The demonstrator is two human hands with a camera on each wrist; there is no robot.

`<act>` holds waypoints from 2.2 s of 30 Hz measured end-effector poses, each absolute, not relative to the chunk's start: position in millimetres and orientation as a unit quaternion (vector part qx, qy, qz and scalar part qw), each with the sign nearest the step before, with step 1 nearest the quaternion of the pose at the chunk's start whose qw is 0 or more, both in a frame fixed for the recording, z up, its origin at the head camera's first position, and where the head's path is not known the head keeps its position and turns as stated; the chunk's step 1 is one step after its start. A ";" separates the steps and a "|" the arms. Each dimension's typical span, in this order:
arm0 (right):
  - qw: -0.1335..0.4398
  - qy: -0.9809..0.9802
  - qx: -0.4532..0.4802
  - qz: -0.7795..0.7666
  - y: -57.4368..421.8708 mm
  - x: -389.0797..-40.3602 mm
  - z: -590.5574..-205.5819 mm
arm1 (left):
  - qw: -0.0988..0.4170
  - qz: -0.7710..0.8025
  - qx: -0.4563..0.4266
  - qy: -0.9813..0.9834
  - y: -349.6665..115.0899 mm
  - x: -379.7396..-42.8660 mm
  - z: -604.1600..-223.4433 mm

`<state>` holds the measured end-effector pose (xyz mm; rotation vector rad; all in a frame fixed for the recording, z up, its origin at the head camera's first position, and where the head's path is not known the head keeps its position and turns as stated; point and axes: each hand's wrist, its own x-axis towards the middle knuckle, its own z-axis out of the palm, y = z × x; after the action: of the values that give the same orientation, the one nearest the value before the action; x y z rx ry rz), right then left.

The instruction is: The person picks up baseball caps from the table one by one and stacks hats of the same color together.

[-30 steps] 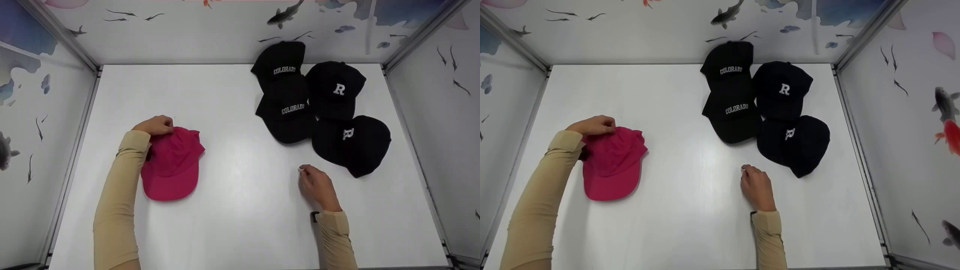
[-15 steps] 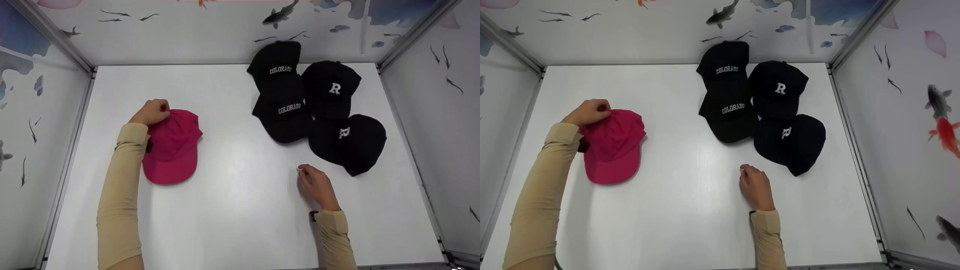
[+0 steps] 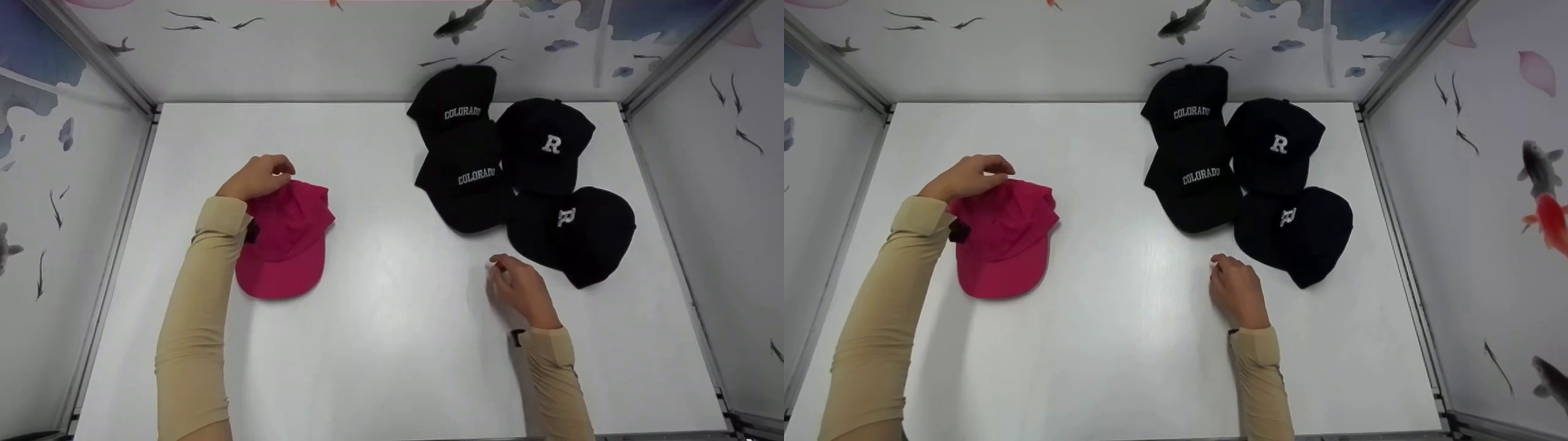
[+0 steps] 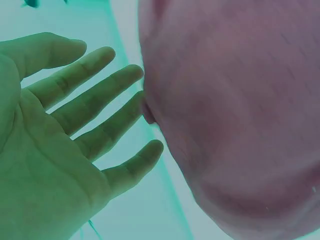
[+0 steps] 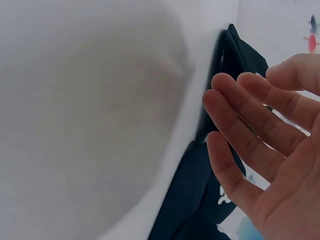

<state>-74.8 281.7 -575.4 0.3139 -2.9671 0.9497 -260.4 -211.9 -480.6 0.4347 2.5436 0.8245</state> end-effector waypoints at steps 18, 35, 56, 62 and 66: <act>0.039 -0.942 0.216 0.254 267.3 -154.8 -505.9 | 0.179 0.234 0.218 0.930 -112.9 -232.2 -485.3; 0.015 -0.949 0.271 0.163 266.8 -256.0 -513.7 | 0.130 0.309 0.247 0.909 -66.4 -165.2 -515.0; -0.206 -0.955 0.168 0.129 235.6 -340.0 -489.2 | 0.103 0.365 0.149 0.913 -76.0 -78.3 -573.1; -0.223 -0.955 0.151 0.121 242.6 -344.4 -494.1 | 0.120 0.440 0.201 0.867 -77.1 -92.4 -573.5; -0.198 -0.961 0.147 0.124 250.8 -348.1 -493.9 | 0.116 0.492 0.208 0.837 -82.8 -105.4 -578.8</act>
<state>-348.1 250.8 -493.9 0.5316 -3.4704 0.4493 -105.4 -82.8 -578.8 0.6098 2.4526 1.4400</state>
